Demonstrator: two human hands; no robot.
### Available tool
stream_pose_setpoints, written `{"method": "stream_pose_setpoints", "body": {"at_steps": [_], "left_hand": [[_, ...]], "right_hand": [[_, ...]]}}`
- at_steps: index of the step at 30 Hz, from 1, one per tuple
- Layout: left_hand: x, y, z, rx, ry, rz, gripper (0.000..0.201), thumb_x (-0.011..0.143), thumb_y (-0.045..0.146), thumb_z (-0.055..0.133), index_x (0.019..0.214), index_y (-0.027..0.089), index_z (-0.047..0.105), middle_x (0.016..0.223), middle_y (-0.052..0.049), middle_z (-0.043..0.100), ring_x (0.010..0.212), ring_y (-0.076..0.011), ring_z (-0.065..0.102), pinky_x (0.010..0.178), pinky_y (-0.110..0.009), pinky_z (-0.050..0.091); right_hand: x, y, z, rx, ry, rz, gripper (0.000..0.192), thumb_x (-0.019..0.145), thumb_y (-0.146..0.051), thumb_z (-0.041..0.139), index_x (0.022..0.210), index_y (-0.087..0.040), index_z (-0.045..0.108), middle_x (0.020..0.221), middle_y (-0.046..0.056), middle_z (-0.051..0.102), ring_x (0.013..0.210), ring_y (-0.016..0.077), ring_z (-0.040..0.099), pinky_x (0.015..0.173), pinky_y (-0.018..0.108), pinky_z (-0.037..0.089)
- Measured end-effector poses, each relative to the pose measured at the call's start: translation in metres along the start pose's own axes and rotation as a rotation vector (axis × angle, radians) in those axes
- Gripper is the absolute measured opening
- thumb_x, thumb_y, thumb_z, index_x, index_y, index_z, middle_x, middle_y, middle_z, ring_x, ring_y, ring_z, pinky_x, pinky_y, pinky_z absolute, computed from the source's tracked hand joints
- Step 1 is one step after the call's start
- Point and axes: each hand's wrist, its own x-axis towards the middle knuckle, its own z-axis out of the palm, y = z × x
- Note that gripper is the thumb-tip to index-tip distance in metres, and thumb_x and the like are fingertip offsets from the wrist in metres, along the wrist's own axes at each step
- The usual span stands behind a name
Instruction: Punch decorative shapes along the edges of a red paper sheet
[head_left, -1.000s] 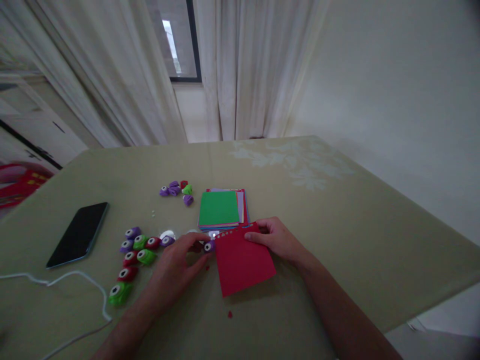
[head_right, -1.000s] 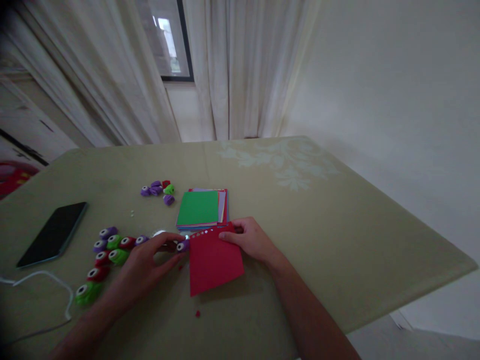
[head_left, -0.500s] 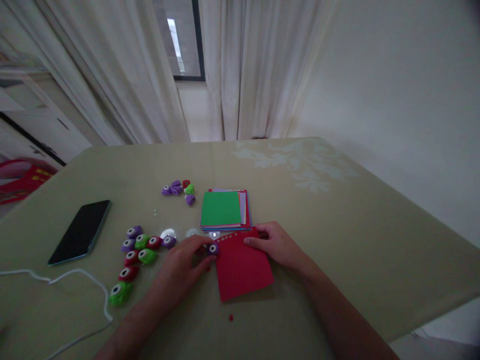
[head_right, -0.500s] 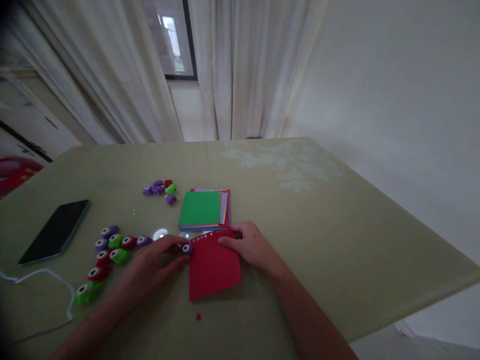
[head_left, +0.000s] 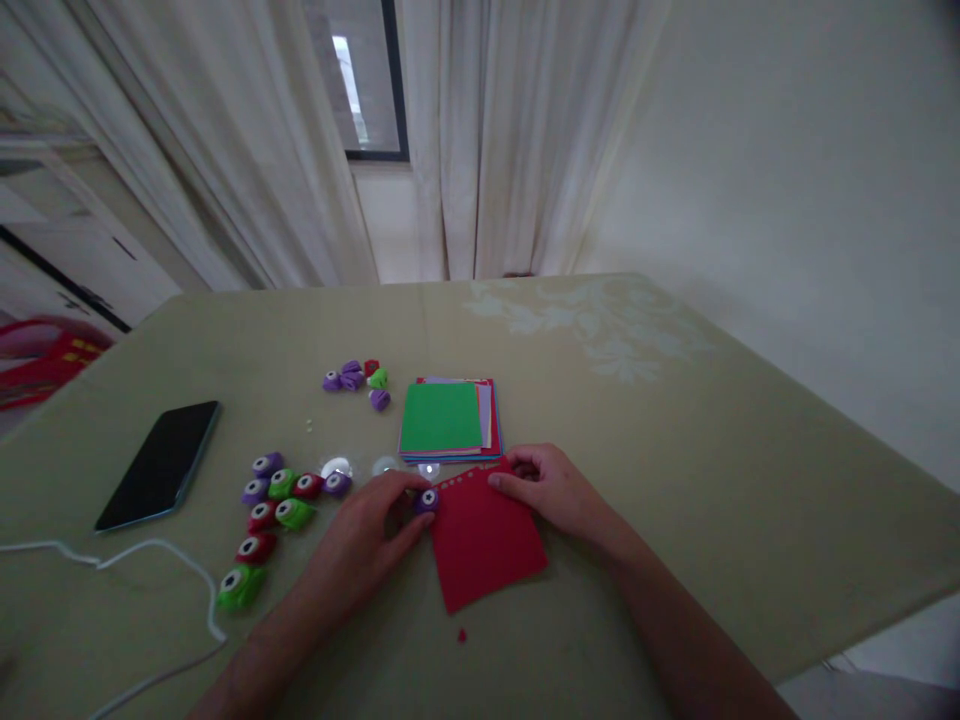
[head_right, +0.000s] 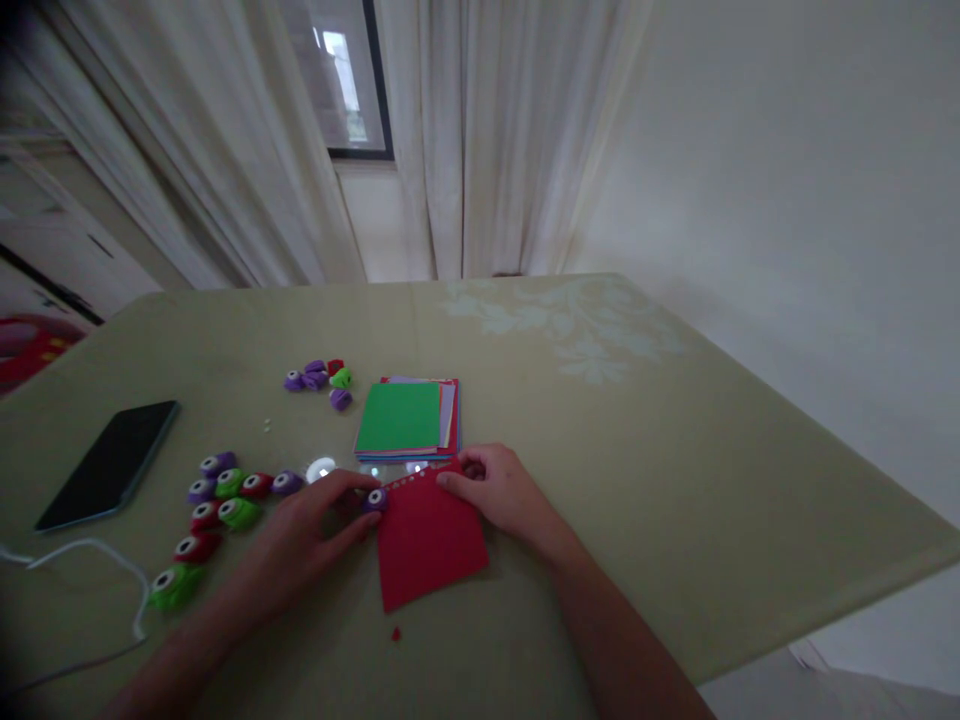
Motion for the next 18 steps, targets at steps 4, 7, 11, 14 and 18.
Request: {"method": "stream_pose_setpoints", "body": {"at_steps": [4, 7, 11, 14, 18], "left_hand": [[-0.0002, -0.0002, -0.0009, -0.006, -0.004, 0.015, 0.021, 0.095, 0.035, 0.069, 0.113, 0.025, 0.073, 0.099, -0.006, 0.080, 0.086, -0.0268, 0.076, 0.080, -0.038, 0.060], [0.0000, -0.0007, -0.0023, -0.019, -0.017, 0.028, 0.024, 0.096, 0.036, 0.067, 0.116, 0.024, 0.073, 0.102, -0.007, 0.080, 0.088, -0.0274, 0.076, 0.081, -0.040, 0.061], [0.0004, -0.0007, -0.0033, -0.030, -0.045, 0.033, 0.023, 0.099, 0.037, 0.065, 0.115, 0.024, 0.075, 0.103, -0.007, 0.078, 0.090, -0.0266, 0.076, 0.084, -0.040, 0.062], [0.0003, -0.0010, -0.0027, -0.023, -0.055, 0.020, 0.023, 0.100, 0.037, 0.065, 0.115, 0.025, 0.077, 0.110, -0.007, 0.075, 0.093, -0.0253, 0.075, 0.085, -0.038, 0.062], [-0.0002, -0.0027, -0.0019, -0.013, -0.075, -0.008, 0.022, 0.100, 0.036, 0.065, 0.114, 0.026, 0.077, 0.112, -0.006, 0.071, 0.097, -0.0246, 0.073, 0.088, -0.038, 0.061]], "right_hand": [[-0.0006, -0.0012, -0.0047, 0.008, 0.034, 0.010, 0.028, 0.083, -0.043, 0.082, 0.087, -0.017, 0.076, 0.077, 0.004, 0.072, 0.069, 0.0183, 0.063, 0.062, 0.028, 0.045], [-0.0010, -0.0018, -0.0058, 0.049, -0.002, 0.048, 0.026, 0.083, -0.042, 0.081, 0.087, -0.017, 0.074, 0.072, 0.002, 0.070, 0.061, 0.0160, 0.059, 0.056, 0.027, 0.042], [-0.0002, -0.0013, -0.0057, 0.082, -0.037, 0.102, 0.021, 0.083, -0.038, 0.079, 0.085, -0.017, 0.072, 0.065, 0.000, 0.067, 0.053, 0.0137, 0.054, 0.052, 0.025, 0.038], [0.0003, -0.0010, -0.0053, 0.086, -0.038, 0.111, 0.019, 0.083, -0.035, 0.077, 0.085, -0.017, 0.072, 0.063, 0.000, 0.066, 0.053, 0.0133, 0.054, 0.051, 0.025, 0.038], [0.0005, -0.0013, -0.0054, 0.073, -0.039, 0.121, 0.018, 0.084, -0.034, 0.075, 0.086, -0.016, 0.072, 0.061, -0.001, 0.064, 0.053, 0.0126, 0.054, 0.051, 0.023, 0.037]]}}
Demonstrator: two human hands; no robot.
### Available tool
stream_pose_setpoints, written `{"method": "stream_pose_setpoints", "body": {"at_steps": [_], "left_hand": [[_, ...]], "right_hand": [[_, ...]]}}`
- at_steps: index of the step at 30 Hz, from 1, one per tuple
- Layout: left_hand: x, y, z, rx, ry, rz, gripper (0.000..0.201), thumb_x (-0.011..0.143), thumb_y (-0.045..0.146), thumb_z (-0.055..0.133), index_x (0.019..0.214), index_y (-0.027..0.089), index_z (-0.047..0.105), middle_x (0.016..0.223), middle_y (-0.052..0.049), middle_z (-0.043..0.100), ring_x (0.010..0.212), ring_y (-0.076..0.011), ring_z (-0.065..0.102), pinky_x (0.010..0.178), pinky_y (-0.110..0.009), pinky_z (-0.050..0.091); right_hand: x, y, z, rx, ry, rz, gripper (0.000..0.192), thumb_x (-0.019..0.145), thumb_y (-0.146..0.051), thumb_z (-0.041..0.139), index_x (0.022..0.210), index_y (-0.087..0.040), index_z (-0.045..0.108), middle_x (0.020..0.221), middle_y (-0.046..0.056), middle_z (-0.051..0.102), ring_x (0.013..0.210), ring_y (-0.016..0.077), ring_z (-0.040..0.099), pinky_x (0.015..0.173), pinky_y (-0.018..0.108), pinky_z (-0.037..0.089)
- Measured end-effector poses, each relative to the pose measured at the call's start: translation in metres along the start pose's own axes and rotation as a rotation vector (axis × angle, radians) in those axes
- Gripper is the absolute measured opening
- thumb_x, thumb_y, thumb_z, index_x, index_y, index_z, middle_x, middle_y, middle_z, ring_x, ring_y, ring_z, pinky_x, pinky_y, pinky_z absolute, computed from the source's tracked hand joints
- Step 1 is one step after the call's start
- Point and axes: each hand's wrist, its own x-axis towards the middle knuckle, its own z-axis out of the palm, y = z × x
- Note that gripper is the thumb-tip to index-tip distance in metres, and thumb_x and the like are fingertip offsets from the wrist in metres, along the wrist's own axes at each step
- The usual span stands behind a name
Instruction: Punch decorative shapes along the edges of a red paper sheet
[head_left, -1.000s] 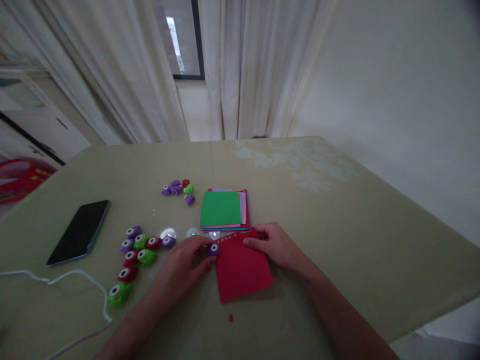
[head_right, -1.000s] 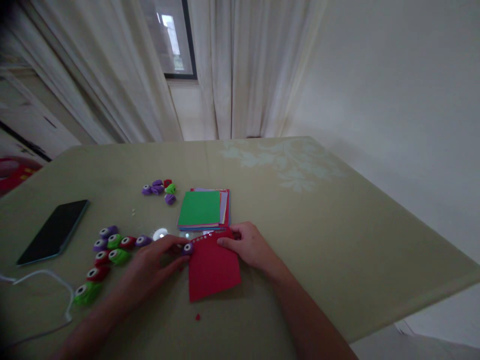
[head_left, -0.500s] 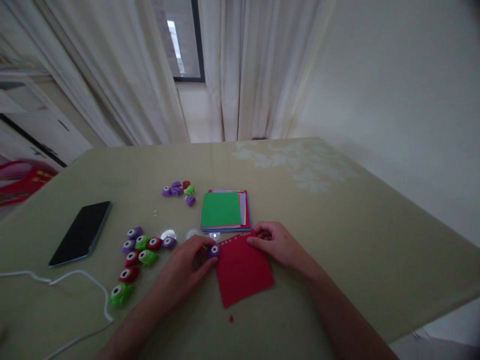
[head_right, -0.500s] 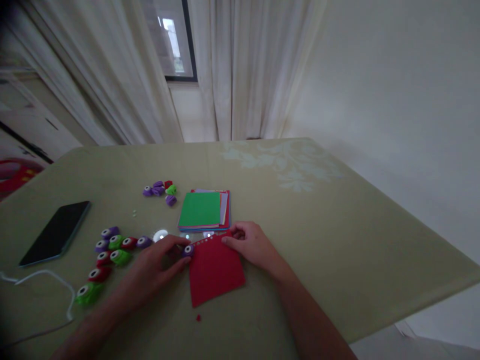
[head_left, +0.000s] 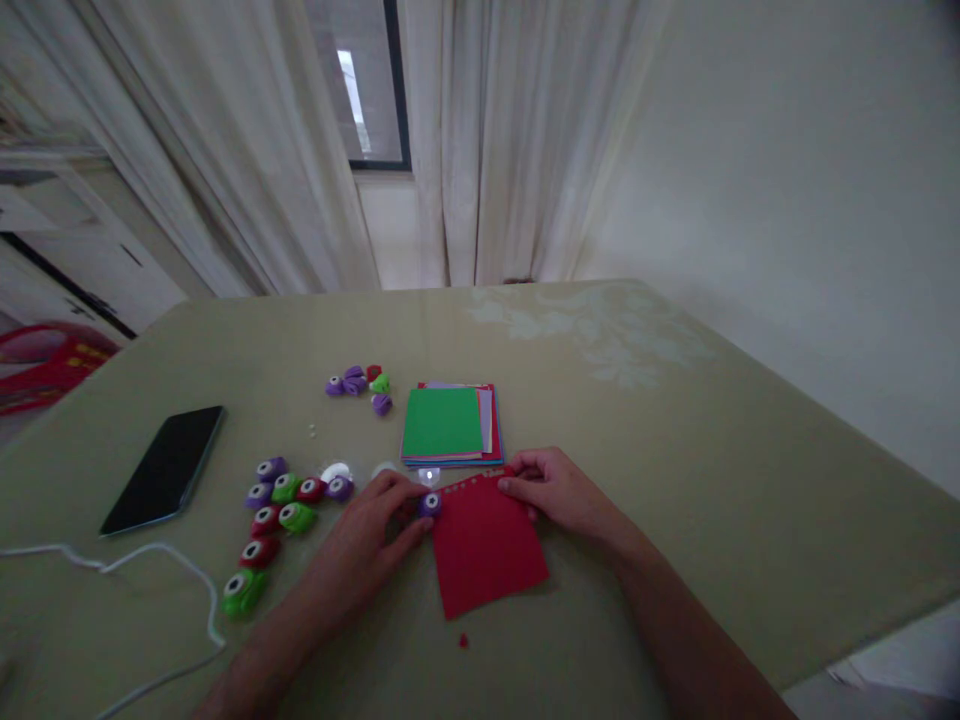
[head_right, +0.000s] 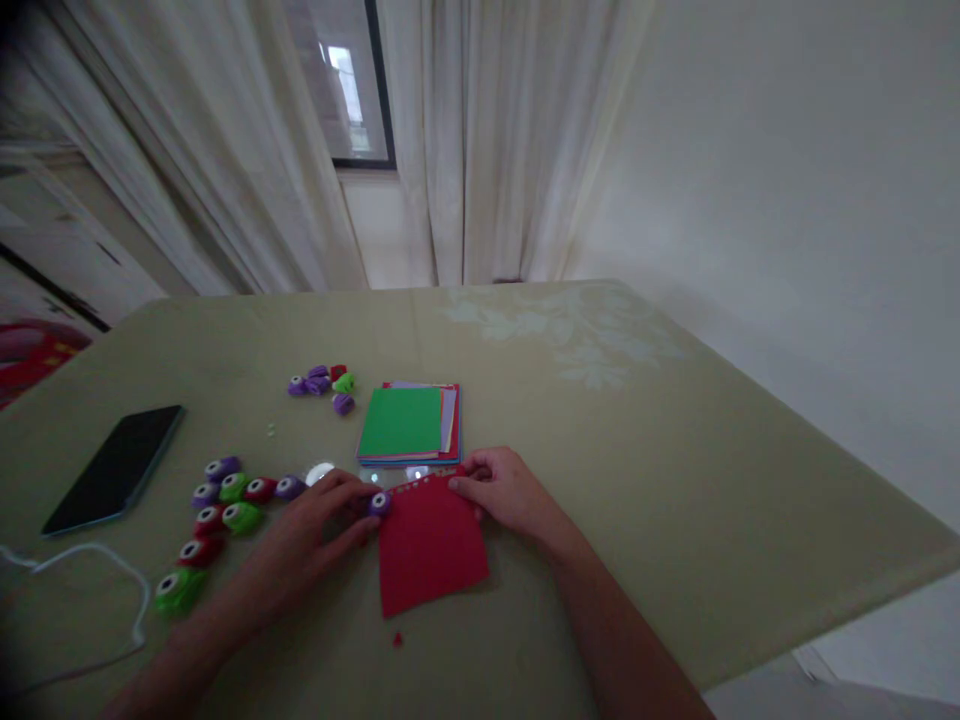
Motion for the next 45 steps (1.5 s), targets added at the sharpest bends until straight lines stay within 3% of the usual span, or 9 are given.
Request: {"method": "stream_pose_setpoints", "body": {"at_steps": [11, 22, 45], "left_hand": [[-0.001, 0.000, -0.002, 0.005, -0.072, -0.048, 0.021, 0.101, 0.034, 0.063, 0.113, 0.024, 0.076, 0.108, -0.006, 0.070, 0.092, -0.0242, 0.072, 0.083, -0.038, 0.059], [-0.006, -0.004, 0.001, 0.016, -0.089, -0.050, 0.020, 0.104, 0.033, 0.060, 0.119, 0.030, 0.074, 0.115, -0.004, 0.072, 0.099, -0.0233, 0.075, 0.088, -0.036, 0.062], [-0.012, -0.007, 0.005, 0.042, -0.009, -0.048, 0.020, 0.105, 0.039, 0.063, 0.122, 0.034, 0.072, 0.115, 0.000, 0.073, 0.095, -0.0203, 0.075, 0.084, -0.028, 0.063]], "right_hand": [[-0.003, 0.000, -0.001, 0.000, -0.021, 0.028, 0.024, 0.086, -0.039, 0.075, 0.089, -0.015, 0.072, 0.064, -0.002, 0.063, 0.052, 0.0110, 0.053, 0.050, 0.022, 0.036], [-0.010, -0.008, 0.001, -0.011, -0.025, 0.101, 0.024, 0.089, -0.039, 0.073, 0.092, -0.015, 0.070, 0.064, -0.002, 0.062, 0.053, 0.0112, 0.054, 0.051, 0.022, 0.037], [-0.010, -0.009, -0.002, 0.032, -0.070, 0.169, 0.025, 0.092, -0.041, 0.073, 0.086, -0.017, 0.070, 0.065, -0.002, 0.062, 0.050, 0.0095, 0.051, 0.046, 0.021, 0.034]]}}
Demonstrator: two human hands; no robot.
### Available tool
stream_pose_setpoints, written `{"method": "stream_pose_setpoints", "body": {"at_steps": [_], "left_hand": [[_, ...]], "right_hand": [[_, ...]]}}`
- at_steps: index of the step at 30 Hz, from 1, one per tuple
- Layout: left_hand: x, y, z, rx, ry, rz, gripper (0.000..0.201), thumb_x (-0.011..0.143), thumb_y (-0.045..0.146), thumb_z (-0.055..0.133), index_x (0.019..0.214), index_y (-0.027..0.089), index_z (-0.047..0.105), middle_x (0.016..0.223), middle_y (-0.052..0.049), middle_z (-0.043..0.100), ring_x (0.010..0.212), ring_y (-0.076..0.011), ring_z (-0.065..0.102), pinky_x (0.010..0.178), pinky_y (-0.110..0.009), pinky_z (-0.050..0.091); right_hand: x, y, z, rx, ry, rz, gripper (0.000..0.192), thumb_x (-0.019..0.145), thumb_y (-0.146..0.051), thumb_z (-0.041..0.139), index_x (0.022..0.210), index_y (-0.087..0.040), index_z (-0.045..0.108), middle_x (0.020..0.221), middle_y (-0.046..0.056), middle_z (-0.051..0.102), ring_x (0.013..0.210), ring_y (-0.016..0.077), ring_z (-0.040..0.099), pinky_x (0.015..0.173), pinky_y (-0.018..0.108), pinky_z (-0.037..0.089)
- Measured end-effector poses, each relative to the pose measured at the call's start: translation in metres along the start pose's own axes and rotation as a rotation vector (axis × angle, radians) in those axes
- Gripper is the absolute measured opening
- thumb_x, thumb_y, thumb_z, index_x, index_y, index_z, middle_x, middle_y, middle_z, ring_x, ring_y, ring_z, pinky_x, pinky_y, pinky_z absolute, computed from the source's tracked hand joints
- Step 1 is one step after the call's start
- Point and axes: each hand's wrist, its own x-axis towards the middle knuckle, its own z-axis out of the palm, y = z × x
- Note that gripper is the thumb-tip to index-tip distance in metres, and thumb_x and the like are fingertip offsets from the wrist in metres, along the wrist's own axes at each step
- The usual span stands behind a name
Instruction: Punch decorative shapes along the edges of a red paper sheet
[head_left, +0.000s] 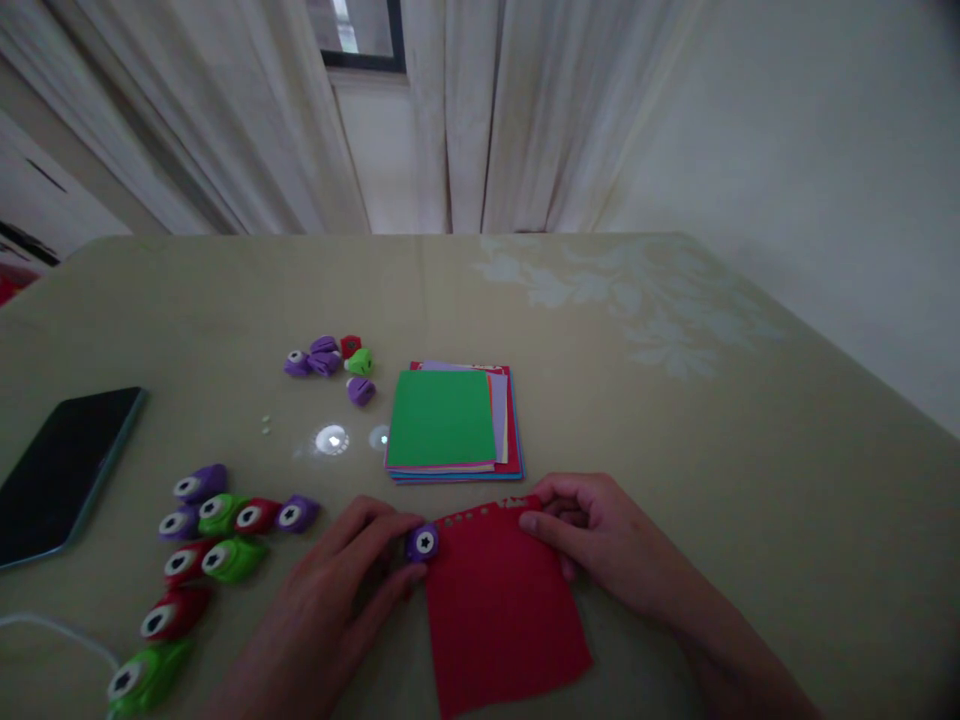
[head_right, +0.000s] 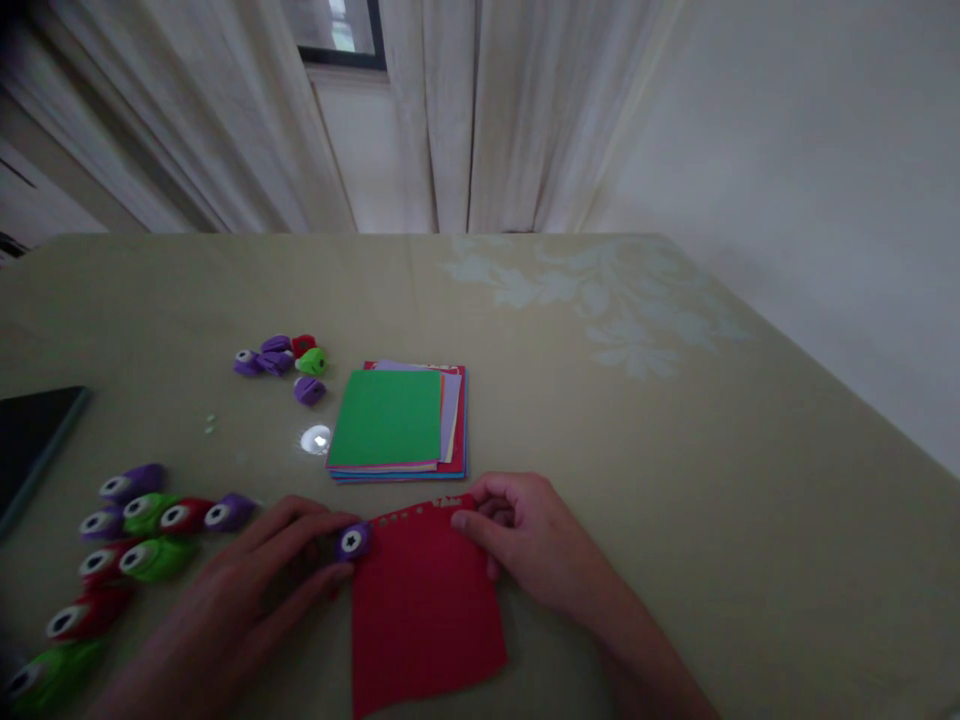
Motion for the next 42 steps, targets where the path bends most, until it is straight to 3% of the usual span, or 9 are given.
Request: {"method": "stream_pose_setpoints", "body": {"at_steps": [14, 17, 20, 23, 28, 35, 42], "left_hand": [[0.001, -0.002, 0.001, 0.043, 0.031, 0.040, 0.022, 0.106, 0.037, 0.062, 0.127, 0.035, 0.071, 0.117, -0.001, 0.074, 0.096, -0.0206, 0.077, 0.085, -0.029, 0.065], [-0.001, -0.001, 0.001, 0.082, 0.067, 0.062, 0.027, 0.106, 0.044, 0.062, 0.131, 0.035, 0.070, 0.120, -0.002, 0.074, 0.095, -0.0205, 0.077, 0.083, -0.029, 0.066], [-0.004, 0.002, -0.001, 0.156, 0.157, 0.147, 0.036, 0.106, 0.049, 0.064, 0.138, 0.034, 0.068, 0.129, -0.004, 0.073, 0.108, -0.0228, 0.076, 0.092, -0.032, 0.066], [-0.007, 0.004, -0.006, 0.241, 0.205, 0.301, 0.030, 0.108, 0.036, 0.065, 0.138, 0.034, 0.069, 0.132, -0.003, 0.075, 0.116, -0.0225, 0.074, 0.102, -0.033, 0.062], [-0.015, -0.002, -0.015, 0.411, 0.131, 0.514, 0.039, 0.112, 0.022, 0.053, 0.148, 0.029, 0.066, 0.138, -0.003, 0.077, 0.119, -0.0213, 0.075, 0.109, -0.033, 0.059], [-0.019, -0.005, -0.017, 0.435, 0.082, 0.482, 0.055, 0.105, 0.007, 0.045, 0.150, 0.030, 0.065, 0.143, -0.004, 0.075, 0.127, -0.0241, 0.072, 0.110, -0.036, 0.059], [-0.015, 0.007, -0.014, 0.388, 0.127, 0.487, 0.051, 0.105, 0.005, 0.040, 0.143, 0.024, 0.068, 0.132, -0.008, 0.078, 0.117, -0.0234, 0.073, 0.104, -0.034, 0.061]], "right_hand": [[0.000, 0.001, -0.001, 0.000, 0.003, 0.009, 0.028, 0.089, -0.046, 0.074, 0.088, -0.019, 0.072, 0.065, -0.001, 0.063, 0.052, 0.0117, 0.053, 0.049, 0.023, 0.035], [0.000, 0.001, -0.001, 0.008, -0.003, 0.003, 0.027, 0.089, -0.046, 0.074, 0.087, -0.018, 0.072, 0.065, -0.002, 0.062, 0.052, 0.0113, 0.053, 0.049, 0.023, 0.034], [0.000, 0.001, -0.001, 0.015, 0.003, -0.004, 0.028, 0.089, -0.046, 0.074, 0.088, -0.018, 0.072, 0.067, -0.001, 0.063, 0.052, 0.0110, 0.052, 0.049, 0.023, 0.035], [0.000, 0.001, -0.001, 0.014, 0.009, -0.003, 0.028, 0.089, -0.046, 0.075, 0.087, -0.018, 0.072, 0.066, -0.001, 0.062, 0.053, 0.0113, 0.053, 0.049, 0.023, 0.036], [0.000, 0.001, -0.001, 0.013, 0.007, -0.001, 0.027, 0.089, -0.045, 0.076, 0.086, -0.019, 0.072, 0.065, -0.001, 0.062, 0.053, 0.0114, 0.052, 0.049, 0.023, 0.036], [0.000, 0.003, -0.002, -0.011, 0.014, -0.003, 0.029, 0.088, -0.047, 0.077, 0.087, -0.018, 0.073, 0.068, 0.000, 0.065, 0.053, 0.0112, 0.055, 0.048, 0.022, 0.038], [0.000, 0.004, -0.002, -0.025, 0.023, 0.032, 0.036, 0.087, -0.053, 0.077, 0.095, -0.019, 0.069, 0.058, -0.003, 0.063, 0.044, 0.0117, 0.053, 0.040, 0.021, 0.040]]}}
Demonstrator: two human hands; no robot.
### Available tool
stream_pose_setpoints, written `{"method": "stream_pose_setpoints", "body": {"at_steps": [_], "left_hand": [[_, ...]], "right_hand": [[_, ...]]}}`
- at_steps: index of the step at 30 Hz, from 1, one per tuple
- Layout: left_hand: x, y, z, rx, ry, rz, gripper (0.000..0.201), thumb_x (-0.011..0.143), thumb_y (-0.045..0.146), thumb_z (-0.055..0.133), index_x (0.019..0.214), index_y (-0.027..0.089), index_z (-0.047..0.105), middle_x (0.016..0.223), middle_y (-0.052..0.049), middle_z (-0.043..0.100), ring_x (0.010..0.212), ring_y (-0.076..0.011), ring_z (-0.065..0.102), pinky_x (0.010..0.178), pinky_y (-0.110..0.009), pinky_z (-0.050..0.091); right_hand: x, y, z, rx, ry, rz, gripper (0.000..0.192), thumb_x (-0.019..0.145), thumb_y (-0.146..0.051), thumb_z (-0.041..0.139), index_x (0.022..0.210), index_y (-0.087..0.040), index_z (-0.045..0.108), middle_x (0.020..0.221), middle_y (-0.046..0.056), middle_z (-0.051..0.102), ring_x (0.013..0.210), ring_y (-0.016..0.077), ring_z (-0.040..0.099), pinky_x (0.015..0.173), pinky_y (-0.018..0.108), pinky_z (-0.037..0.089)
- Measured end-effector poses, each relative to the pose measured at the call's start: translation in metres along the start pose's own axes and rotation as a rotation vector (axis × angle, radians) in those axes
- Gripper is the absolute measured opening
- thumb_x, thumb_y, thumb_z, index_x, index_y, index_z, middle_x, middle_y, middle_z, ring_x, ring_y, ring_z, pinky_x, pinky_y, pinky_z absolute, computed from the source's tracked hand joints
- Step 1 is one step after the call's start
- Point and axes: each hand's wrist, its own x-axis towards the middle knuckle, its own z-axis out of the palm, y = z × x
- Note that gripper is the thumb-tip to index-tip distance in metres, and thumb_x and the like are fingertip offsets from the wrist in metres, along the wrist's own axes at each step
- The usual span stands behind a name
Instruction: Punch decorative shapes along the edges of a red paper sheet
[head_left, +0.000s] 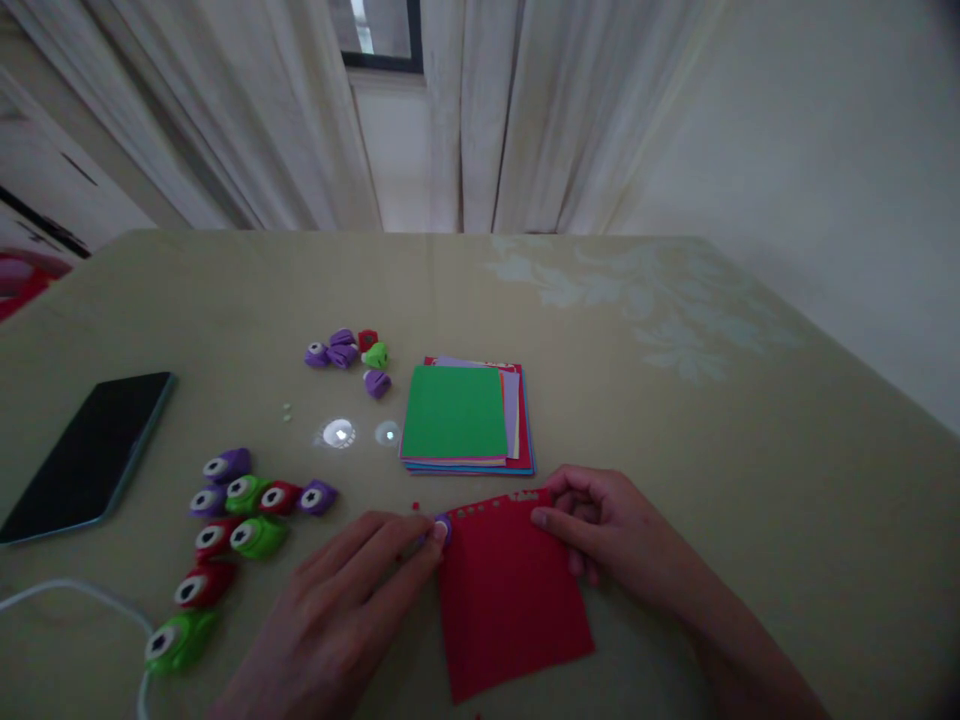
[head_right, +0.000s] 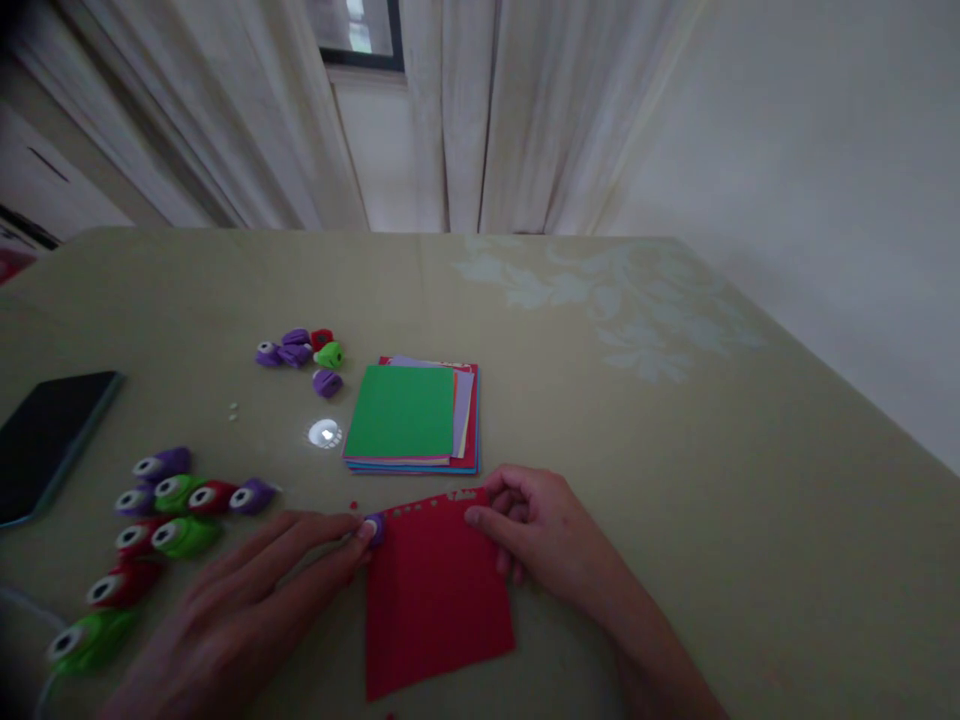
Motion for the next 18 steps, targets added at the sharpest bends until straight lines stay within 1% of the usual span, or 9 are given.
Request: {"method": "stream_pose_setpoints", "body": {"at_steps": [2, 4, 7, 11, 15, 18], "left_hand": [[0.004, 0.003, -0.002, 0.006, 0.016, 0.009, 0.047, 0.106, 0.006, 0.040, 0.138, 0.023, 0.070, 0.126, -0.009, 0.079, 0.113, -0.0239, 0.074, 0.100, -0.034, 0.064], [0.005, 0.004, -0.002, 0.017, 0.008, -0.006, 0.045, 0.106, 0.008, 0.041, 0.135, 0.024, 0.071, 0.123, -0.008, 0.080, 0.111, -0.0238, 0.075, 0.098, -0.035, 0.065], [0.004, 0.004, 0.001, 0.015, -0.013, -0.042, 0.046, 0.106, 0.007, 0.042, 0.138, 0.025, 0.070, 0.127, -0.009, 0.079, 0.114, -0.0237, 0.075, 0.100, -0.036, 0.064], [-0.002, 0.002, 0.007, 0.009, -0.013, -0.044, 0.050, 0.106, 0.006, 0.038, 0.141, 0.025, 0.068, 0.129, -0.008, 0.077, 0.114, -0.0230, 0.075, 0.101, -0.036, 0.063], [-0.005, 0.002, 0.008, 0.011, -0.029, -0.050, 0.049, 0.108, 0.006, 0.038, 0.142, 0.025, 0.067, 0.132, -0.008, 0.076, 0.117, -0.0230, 0.074, 0.102, -0.035, 0.061], [-0.004, 0.003, 0.007, -0.014, -0.039, -0.053, 0.048, 0.107, 0.005, 0.039, 0.141, 0.025, 0.067, 0.134, -0.007, 0.075, 0.119, -0.0233, 0.072, 0.103, -0.035, 0.061]], "right_hand": [[0.000, -0.001, 0.001, -0.005, 0.006, -0.013, 0.036, 0.088, -0.054, 0.075, 0.091, -0.019, 0.068, 0.057, -0.003, 0.062, 0.044, 0.0111, 0.052, 0.039, 0.020, 0.039], [0.001, -0.002, 0.001, -0.009, 0.001, -0.007, 0.036, 0.087, -0.054, 0.074, 0.089, -0.019, 0.069, 0.055, -0.003, 0.061, 0.043, 0.0107, 0.052, 0.039, 0.020, 0.038], [0.001, -0.003, 0.001, -0.018, -0.002, 0.010, 0.036, 0.087, -0.054, 0.075, 0.089, -0.019, 0.069, 0.054, -0.003, 0.061, 0.043, 0.0106, 0.052, 0.039, 0.020, 0.037], [0.001, -0.002, 0.000, -0.007, -0.006, 0.007, 0.037, 0.086, -0.055, 0.076, 0.091, -0.018, 0.071, 0.055, -0.003, 0.061, 0.043, 0.0103, 0.051, 0.039, 0.020, 0.037], [0.001, 0.001, 0.000, -0.004, -0.017, -0.001, 0.037, 0.088, -0.054, 0.076, 0.092, -0.018, 0.070, 0.056, -0.003, 0.061, 0.044, 0.0106, 0.051, 0.040, 0.020, 0.038], [0.001, 0.001, -0.001, -0.040, 0.004, -0.025, 0.036, 0.088, -0.052, 0.078, 0.094, -0.018, 0.071, 0.058, -0.002, 0.061, 0.046, 0.0119, 0.052, 0.042, 0.022, 0.039]]}}
